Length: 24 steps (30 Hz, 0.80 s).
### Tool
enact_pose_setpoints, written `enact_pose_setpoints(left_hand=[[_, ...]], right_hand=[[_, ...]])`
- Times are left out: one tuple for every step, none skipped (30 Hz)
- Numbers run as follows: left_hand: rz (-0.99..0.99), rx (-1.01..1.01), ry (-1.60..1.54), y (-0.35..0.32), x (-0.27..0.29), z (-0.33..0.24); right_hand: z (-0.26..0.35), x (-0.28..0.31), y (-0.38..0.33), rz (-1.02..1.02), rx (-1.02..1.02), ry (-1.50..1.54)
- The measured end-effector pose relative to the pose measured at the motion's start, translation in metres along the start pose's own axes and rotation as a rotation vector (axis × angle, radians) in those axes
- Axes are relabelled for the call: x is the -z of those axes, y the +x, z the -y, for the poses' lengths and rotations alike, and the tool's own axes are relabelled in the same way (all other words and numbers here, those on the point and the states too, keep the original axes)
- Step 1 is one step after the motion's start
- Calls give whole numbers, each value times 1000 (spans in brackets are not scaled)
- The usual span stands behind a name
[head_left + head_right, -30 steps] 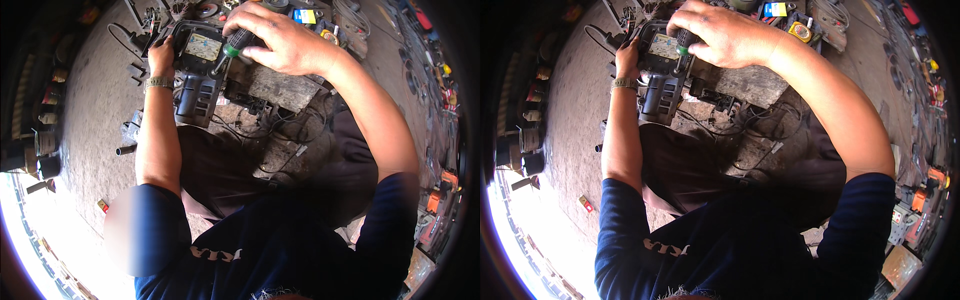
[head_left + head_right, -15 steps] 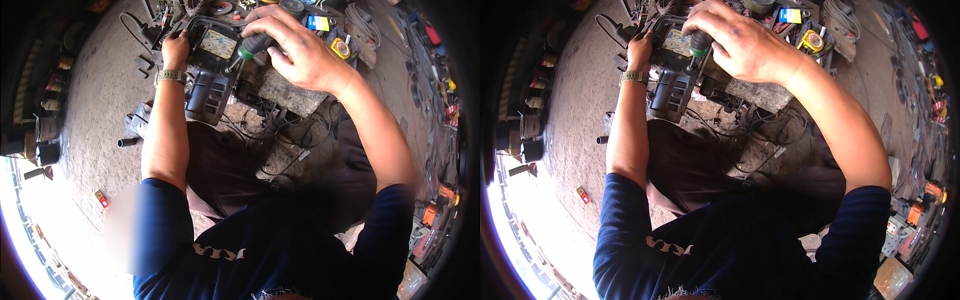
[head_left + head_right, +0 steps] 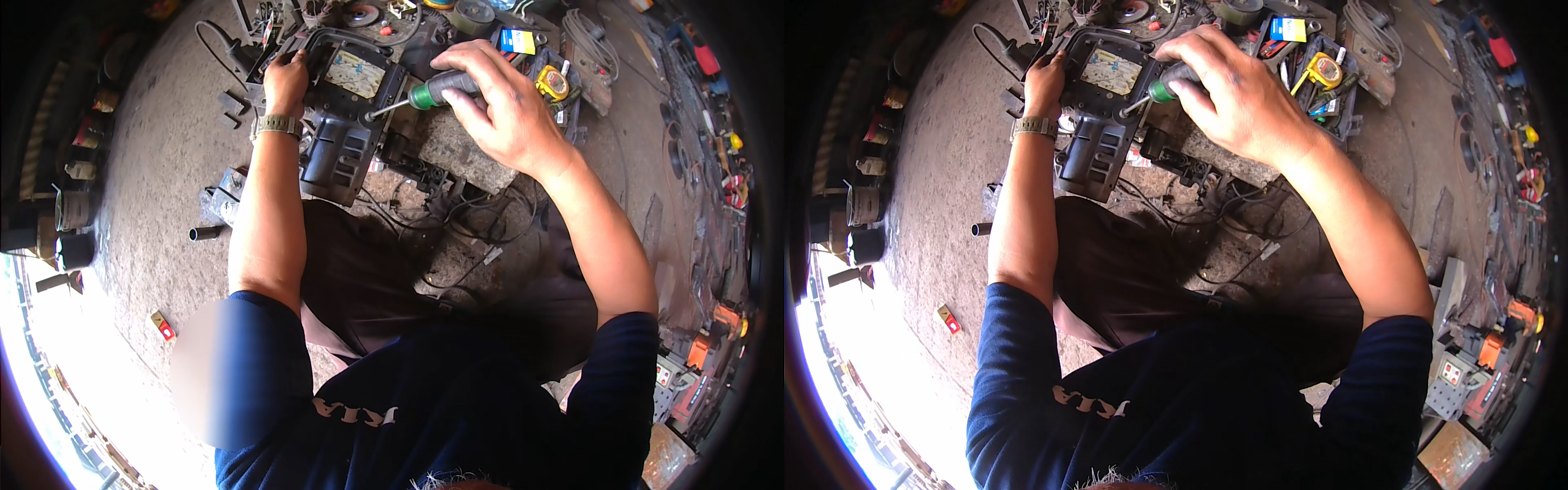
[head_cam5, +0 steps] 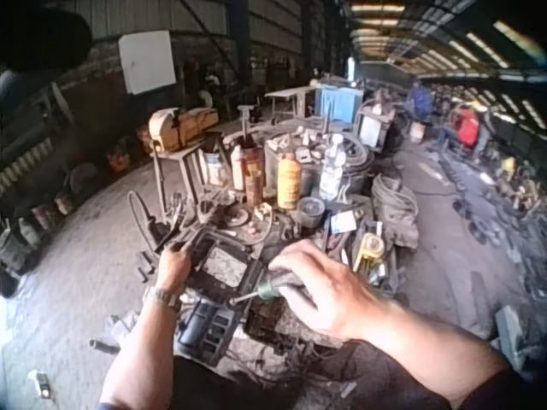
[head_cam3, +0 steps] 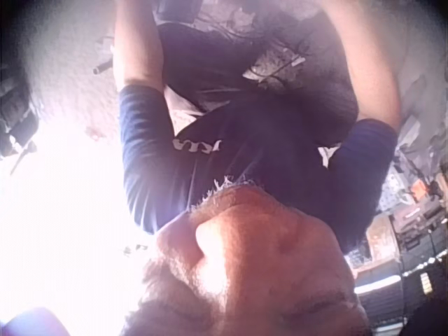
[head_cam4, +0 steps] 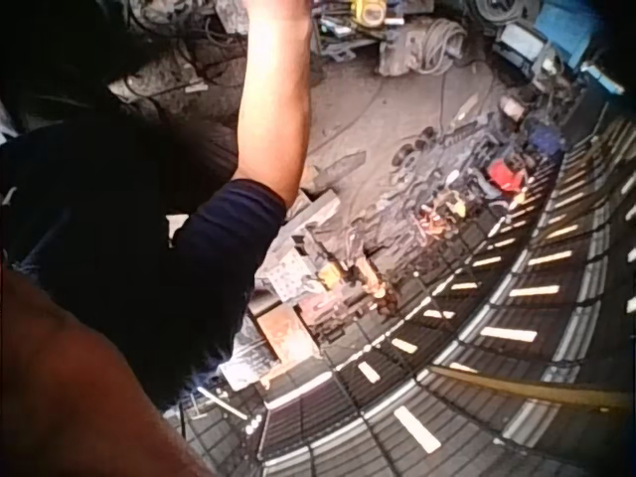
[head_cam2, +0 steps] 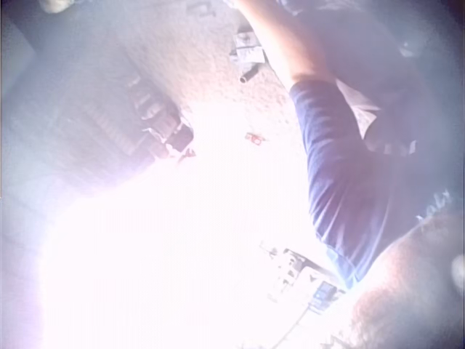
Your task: The person measures a motor housing with a tape measure, then disassembles a power tool by removing screws and opening the casing. They manipulate internal wires and components, then reassemble the tool and tighten screws.
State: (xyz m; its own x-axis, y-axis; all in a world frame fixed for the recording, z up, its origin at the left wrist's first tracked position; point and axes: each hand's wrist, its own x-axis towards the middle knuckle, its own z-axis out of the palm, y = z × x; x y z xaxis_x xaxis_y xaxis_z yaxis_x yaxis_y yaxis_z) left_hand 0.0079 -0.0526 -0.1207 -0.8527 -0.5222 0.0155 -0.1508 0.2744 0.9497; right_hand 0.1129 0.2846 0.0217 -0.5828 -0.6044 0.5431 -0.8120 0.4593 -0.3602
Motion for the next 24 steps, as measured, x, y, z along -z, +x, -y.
enact_pose_setpoints(left_hand=[[5,-5,5,0,0,-1],[7,-7,13,0,1,-1],[0,-17,13,-1,1,-1],[-8,-28,13,-2,2,-1],[-12,-39,13,-4,1,-4],[-2,-24,-18,-7,0,-7],[8,-10,-48,-10,-1,-9],[14,6,-76,-11,0,-9],[26,-13,-53,-11,0,-8],[39,-32,-30,-10,0,-8],[49,-50,-4,-7,0,-4],[76,-61,3,-4,1,0],[103,-72,10,-1,3,5],[133,-86,15,2,5,10],[164,-88,13,6,8,15],[181,-109,22,9,12,21],[203,-131,28,8,13,21],[211,-148,34,7,14,21],[217,-164,41,6,15,21],[218,-177,46,-3,14,14],[214,-190,51,-11,15,8],[231,-193,24,-17,17,2],[244,-197,-1,-23,20,-2],[259,-200,-26,-28,23,-6]], right_hand=[[-3,-1,0,-75,94,-1],[-3,-4,-2,-94,70,11],[-2,-6,-3,-114,47,23],[1,-8,-5,-133,24,34],[6,-7,-11,29,-271,224],[3,-7,-12,20,-221,164],[-1,-7,-13,11,-172,105],[-4,-8,-13,1,-120,49],[-4,-9,-12,-49,-69,45],[-5,-10,-10,-100,-18,40],[-5,-12,-9,-151,34,40],[-2,-15,-8,-155,-49,117],[4,-17,-9,-158,-131,194],[8,-18,-10,-162,-214,266],[5,-17,-8,-163,-142,183],[3,-19,-8,-173,-154,179],[2,-21,-9,-184,-168,171],[0,-24,-10,-195,-182,164],[0,-27,-11,-228,-182,188],[-1,-30,-12,-262,-188,206],[-1,-32,-12,-296,-189,227],[1,-31,-11,-280,-238,255],[5,-31,-10,-262,-285,286],[6,-30,-9,-245,-332,317]])
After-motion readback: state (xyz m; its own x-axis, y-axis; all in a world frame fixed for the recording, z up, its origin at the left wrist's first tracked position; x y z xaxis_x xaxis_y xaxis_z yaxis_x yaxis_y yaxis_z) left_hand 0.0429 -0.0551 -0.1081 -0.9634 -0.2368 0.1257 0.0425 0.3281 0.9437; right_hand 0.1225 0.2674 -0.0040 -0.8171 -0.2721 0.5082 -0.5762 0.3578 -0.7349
